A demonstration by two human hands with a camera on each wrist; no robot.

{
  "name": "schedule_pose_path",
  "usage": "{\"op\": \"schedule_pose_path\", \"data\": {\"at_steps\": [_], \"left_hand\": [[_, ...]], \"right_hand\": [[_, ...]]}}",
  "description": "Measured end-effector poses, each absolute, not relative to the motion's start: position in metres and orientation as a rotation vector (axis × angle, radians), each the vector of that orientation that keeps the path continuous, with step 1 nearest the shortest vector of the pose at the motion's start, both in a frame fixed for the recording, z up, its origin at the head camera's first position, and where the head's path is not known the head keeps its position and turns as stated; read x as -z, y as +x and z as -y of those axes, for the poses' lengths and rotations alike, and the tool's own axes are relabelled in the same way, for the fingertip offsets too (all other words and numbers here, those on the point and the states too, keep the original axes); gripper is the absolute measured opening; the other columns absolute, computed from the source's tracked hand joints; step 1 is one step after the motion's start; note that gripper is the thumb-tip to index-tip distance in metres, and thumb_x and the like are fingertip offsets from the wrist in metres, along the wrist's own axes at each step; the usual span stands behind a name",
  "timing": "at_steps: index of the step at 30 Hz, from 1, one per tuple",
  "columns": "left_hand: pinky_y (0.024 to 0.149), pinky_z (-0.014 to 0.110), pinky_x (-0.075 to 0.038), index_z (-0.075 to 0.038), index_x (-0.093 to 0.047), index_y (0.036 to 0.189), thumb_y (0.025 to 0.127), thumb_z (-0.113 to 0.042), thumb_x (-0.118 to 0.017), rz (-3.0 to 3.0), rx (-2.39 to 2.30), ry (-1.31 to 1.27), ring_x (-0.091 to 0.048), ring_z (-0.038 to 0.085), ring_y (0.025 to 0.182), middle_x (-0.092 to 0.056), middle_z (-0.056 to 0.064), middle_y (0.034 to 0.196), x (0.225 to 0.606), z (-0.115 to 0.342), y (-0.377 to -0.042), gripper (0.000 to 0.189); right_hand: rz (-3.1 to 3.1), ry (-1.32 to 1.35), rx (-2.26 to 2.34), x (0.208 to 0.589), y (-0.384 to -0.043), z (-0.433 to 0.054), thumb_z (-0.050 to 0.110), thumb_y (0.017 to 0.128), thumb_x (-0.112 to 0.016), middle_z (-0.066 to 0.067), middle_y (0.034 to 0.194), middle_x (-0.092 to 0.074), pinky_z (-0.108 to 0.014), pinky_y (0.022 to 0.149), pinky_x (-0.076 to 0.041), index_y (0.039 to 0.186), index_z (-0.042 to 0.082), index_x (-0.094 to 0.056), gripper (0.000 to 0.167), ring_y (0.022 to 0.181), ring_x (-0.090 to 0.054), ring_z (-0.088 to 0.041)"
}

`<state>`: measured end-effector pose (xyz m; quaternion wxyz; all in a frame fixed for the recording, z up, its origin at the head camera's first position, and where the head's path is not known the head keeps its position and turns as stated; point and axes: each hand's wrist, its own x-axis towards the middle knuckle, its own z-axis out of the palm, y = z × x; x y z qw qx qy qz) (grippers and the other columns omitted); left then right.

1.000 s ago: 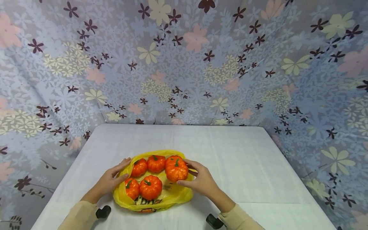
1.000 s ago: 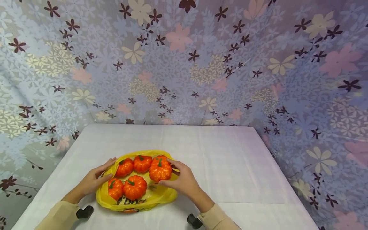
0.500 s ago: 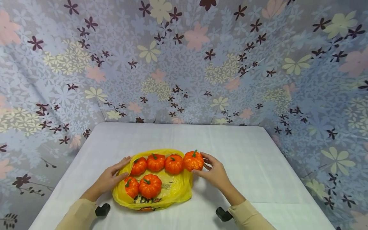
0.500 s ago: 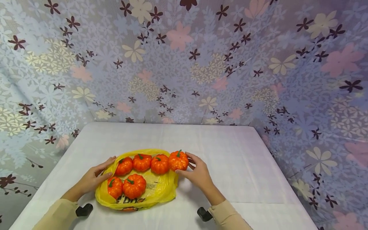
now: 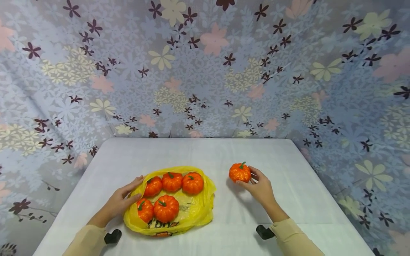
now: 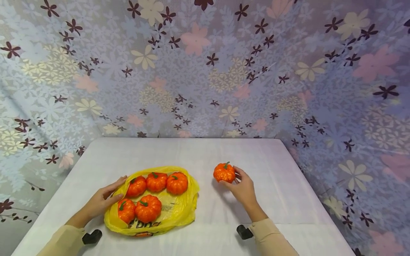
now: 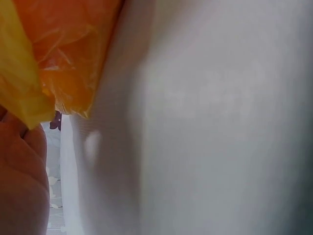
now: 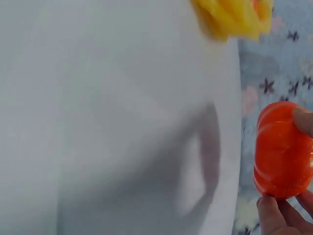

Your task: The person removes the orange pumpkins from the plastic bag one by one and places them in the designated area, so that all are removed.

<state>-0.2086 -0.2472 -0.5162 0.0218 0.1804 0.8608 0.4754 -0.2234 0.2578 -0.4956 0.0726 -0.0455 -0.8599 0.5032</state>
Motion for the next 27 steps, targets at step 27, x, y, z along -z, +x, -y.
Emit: {"op": "schedule_pose_path", "data": {"at_steps": [27], "left_hand": [[0.114,0.07,-0.018,-0.011,-0.049,0.151,0.098,-0.031,-0.065,-2.669,-1.421,0.495,-0.023,0.041,0.148,-0.035,0.01,0.159,0.509,0.247,-0.21,0.059]], "right_hand": [[2.438,-0.69,-1.516,0.514,-0.224,-0.357,0.033,0.086,-0.081,-0.029,0.155,-0.034,-0.054,0.113,-0.035,0.155,-0.005,-0.028,0.095,0.138,-0.039,-0.046]]}}
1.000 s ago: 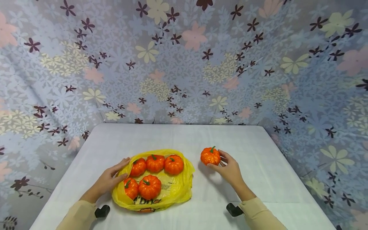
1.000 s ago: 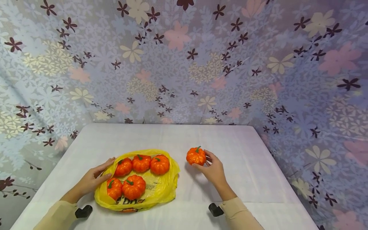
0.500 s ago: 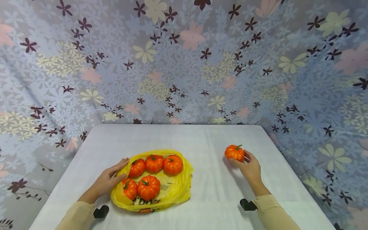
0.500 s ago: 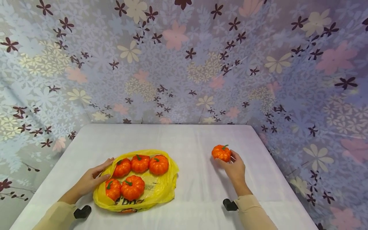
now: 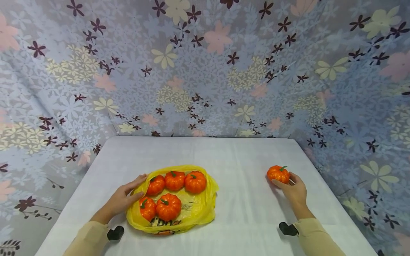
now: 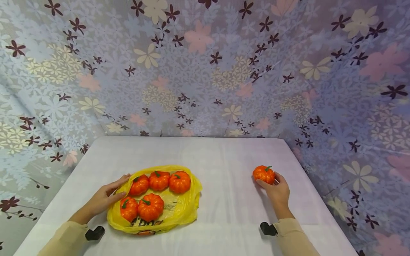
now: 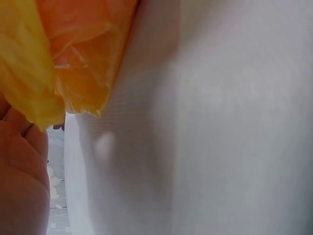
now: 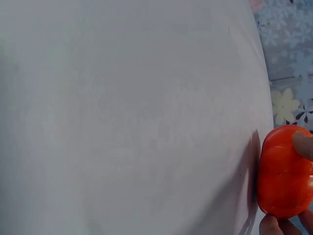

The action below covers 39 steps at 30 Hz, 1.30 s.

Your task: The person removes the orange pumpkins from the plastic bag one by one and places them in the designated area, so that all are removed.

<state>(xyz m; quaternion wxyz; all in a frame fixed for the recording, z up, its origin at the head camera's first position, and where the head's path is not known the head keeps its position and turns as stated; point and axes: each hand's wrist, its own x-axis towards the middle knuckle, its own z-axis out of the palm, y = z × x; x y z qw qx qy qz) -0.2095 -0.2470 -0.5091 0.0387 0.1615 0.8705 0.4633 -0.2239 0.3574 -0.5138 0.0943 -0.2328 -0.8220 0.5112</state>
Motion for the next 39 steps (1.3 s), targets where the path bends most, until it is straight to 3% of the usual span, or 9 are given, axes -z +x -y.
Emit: {"op": "schedule_pose_path", "data": {"at_steps": [11,18,27,34,39], "left_hand": [[0.113,0.07,-0.018,-0.011,-0.05,0.15,0.098,-0.031,-0.066,-2.657,-1.421,0.498,-0.024,0.042,0.147,-0.035,0.011,0.159,0.51,0.249,-0.207,0.057],[0.114,0.068,-0.019,-0.011,-0.05,0.15,0.098,-0.031,-0.066,-2.64,-1.433,0.499,-0.024,0.041,0.147,-0.036,0.01,0.159,0.509,0.246,-0.21,0.058],[0.114,0.068,-0.018,-0.011,-0.05,0.15,0.098,-0.032,-0.066,-2.646,-1.422,0.49,-0.023,0.041,0.148,-0.034,0.01,0.159,0.505,0.248,-0.212,0.058],[0.113,0.07,-0.018,-0.01,-0.05,0.149,0.098,-0.032,-0.066,-2.657,-1.413,0.481,-0.024,0.043,0.147,-0.035,0.012,0.158,0.502,0.251,-0.213,0.058],[0.114,0.069,-0.018,-0.009,-0.051,0.149,0.098,-0.031,-0.066,-2.635,-1.438,0.503,-0.024,0.042,0.147,-0.035,0.012,0.158,0.503,0.251,-0.215,0.058]], "right_hand": [[2.456,-0.669,-1.5,0.523,-0.219,-0.367,0.022,0.083,-0.084,-0.03,0.156,-0.031,-0.054,0.113,-0.035,0.154,-0.005,-0.028,0.094,0.14,-0.036,-0.047],[2.495,-0.645,-1.446,0.521,-0.215,-0.367,0.029,0.083,-0.085,-0.032,0.157,-0.027,-0.056,0.112,-0.034,0.157,-0.004,-0.022,0.102,0.14,-0.033,-0.05],[2.478,-0.425,-1.208,0.49,-0.225,-0.366,0.028,0.082,-0.086,-0.022,0.16,-0.031,-0.059,0.113,-0.033,0.159,0.006,-0.029,0.098,0.142,-0.034,-0.044],[2.461,-0.305,-1.183,0.469,-0.235,-0.354,0.043,0.079,-0.087,-0.018,0.16,-0.033,-0.058,0.114,-0.033,0.159,0.013,-0.032,0.102,0.143,-0.034,-0.042],[2.439,-0.243,-1.213,0.46,-0.239,-0.339,0.039,0.077,-0.089,-0.016,0.159,-0.035,-0.056,0.114,-0.033,0.158,0.014,-0.035,0.1,0.142,-0.035,-0.039]]}}
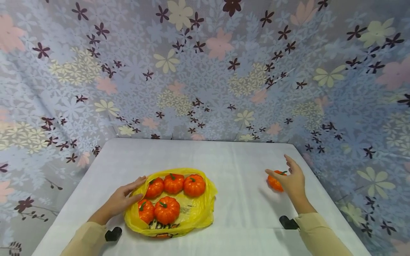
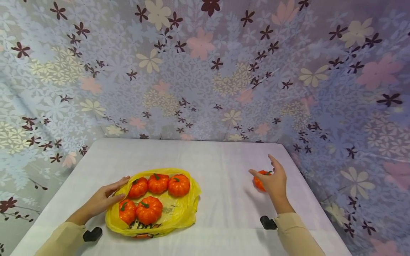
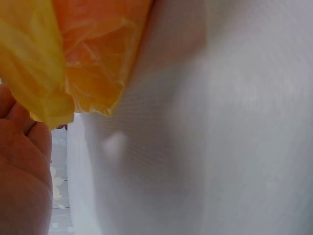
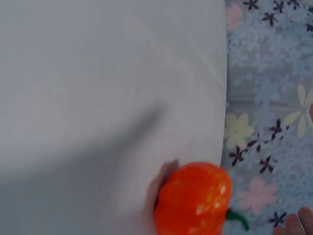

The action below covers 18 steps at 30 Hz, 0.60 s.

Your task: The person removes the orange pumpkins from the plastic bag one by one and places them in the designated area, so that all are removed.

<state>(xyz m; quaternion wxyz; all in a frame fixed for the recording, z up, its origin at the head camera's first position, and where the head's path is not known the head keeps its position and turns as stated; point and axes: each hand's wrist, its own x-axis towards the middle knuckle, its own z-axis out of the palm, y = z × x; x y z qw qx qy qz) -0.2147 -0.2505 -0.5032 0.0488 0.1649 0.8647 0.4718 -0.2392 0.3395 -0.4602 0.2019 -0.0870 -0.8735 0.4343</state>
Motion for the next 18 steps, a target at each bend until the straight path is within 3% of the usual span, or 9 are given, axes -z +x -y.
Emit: {"op": "schedule_pose_path", "data": {"at_steps": [6,13,18], "left_hand": [[0.113,0.068,-0.02,-0.009,-0.05,0.149,0.099,-0.031,-0.066,-2.651,-1.428,0.508,-0.025,0.042,0.147,-0.036,0.012,0.158,0.504,0.25,-0.216,0.058],[0.113,0.068,-0.02,-0.01,-0.05,0.15,0.099,-0.032,-0.066,-2.653,-1.423,0.499,-0.025,0.042,0.147,-0.036,0.011,0.158,0.505,0.249,-0.215,0.058],[0.113,0.069,-0.02,-0.009,-0.049,0.15,0.099,-0.032,-0.065,-2.646,-1.422,0.487,-0.025,0.042,0.147,-0.036,0.012,0.158,0.503,0.249,-0.215,0.058]], "right_hand": [[2.466,-0.133,-1.207,0.453,-0.243,-0.322,0.038,0.075,-0.091,-0.02,0.156,-0.037,-0.057,0.112,-0.036,0.157,0.011,-0.036,0.103,0.14,-0.038,-0.041],[2.515,-0.078,-1.325,0.453,-0.244,-0.299,0.039,0.073,-0.091,-0.019,0.159,-0.032,-0.057,0.109,-0.04,0.16,0.016,-0.03,0.109,0.14,-0.038,-0.044],[2.562,0.011,-1.376,0.458,-0.246,-0.272,0.038,0.071,-0.093,-0.016,0.159,-0.033,-0.054,0.108,-0.043,0.158,0.013,-0.033,0.109,0.138,-0.042,-0.04]]}}
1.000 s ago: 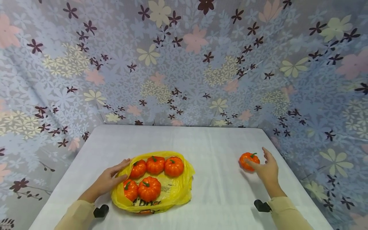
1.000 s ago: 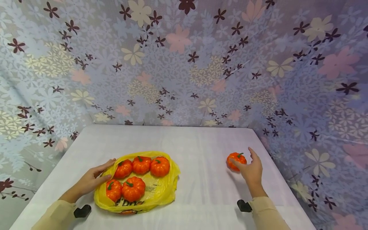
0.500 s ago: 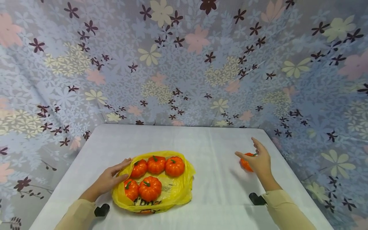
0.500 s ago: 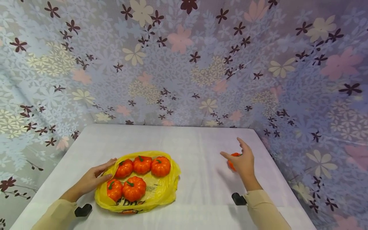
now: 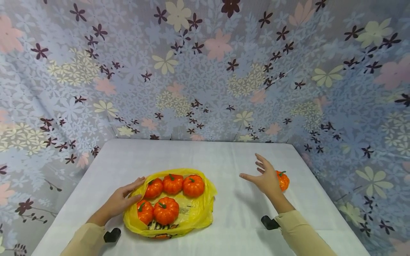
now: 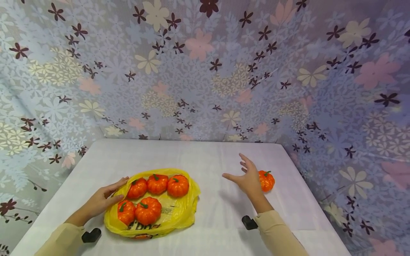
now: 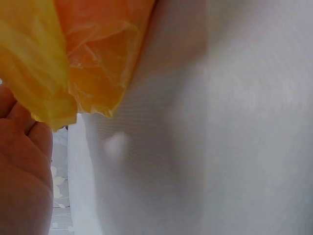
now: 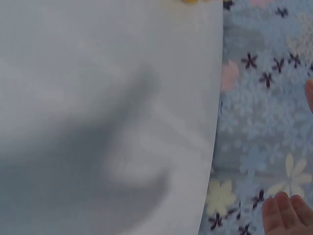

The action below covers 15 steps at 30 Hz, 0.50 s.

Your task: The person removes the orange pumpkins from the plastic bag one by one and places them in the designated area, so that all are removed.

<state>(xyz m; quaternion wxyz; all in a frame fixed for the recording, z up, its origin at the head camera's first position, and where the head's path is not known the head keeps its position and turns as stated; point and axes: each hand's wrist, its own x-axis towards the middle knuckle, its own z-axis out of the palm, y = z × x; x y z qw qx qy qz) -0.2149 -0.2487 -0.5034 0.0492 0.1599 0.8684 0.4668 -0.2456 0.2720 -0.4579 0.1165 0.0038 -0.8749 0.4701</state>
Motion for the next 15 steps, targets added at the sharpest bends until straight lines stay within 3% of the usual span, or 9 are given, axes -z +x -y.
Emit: {"op": "schedule_pose_path", "data": {"at_steps": [6,15], "left_hand": [[0.113,0.069,-0.02,-0.009,-0.05,0.15,0.099,-0.033,-0.065,-2.649,-1.408,0.497,-0.025,0.042,0.147,-0.035,0.012,0.158,0.504,0.249,-0.216,0.058],[0.113,0.069,-0.02,-0.01,-0.05,0.15,0.099,-0.034,-0.065,-2.653,-1.401,0.485,-0.025,0.042,0.147,-0.035,0.012,0.158,0.504,0.25,-0.217,0.058]], "right_hand": [[2.61,0.087,-1.341,0.467,-0.248,-0.239,0.045,0.066,-0.094,-0.014,0.155,-0.04,-0.05,0.107,-0.045,0.155,0.013,-0.04,0.108,0.134,-0.048,-0.035],[2.617,0.222,-1.399,0.48,-0.247,-0.201,0.031,0.066,-0.097,-0.014,0.152,-0.045,-0.049,0.108,-0.045,0.151,0.012,-0.046,0.101,0.131,-0.051,-0.034]]}}
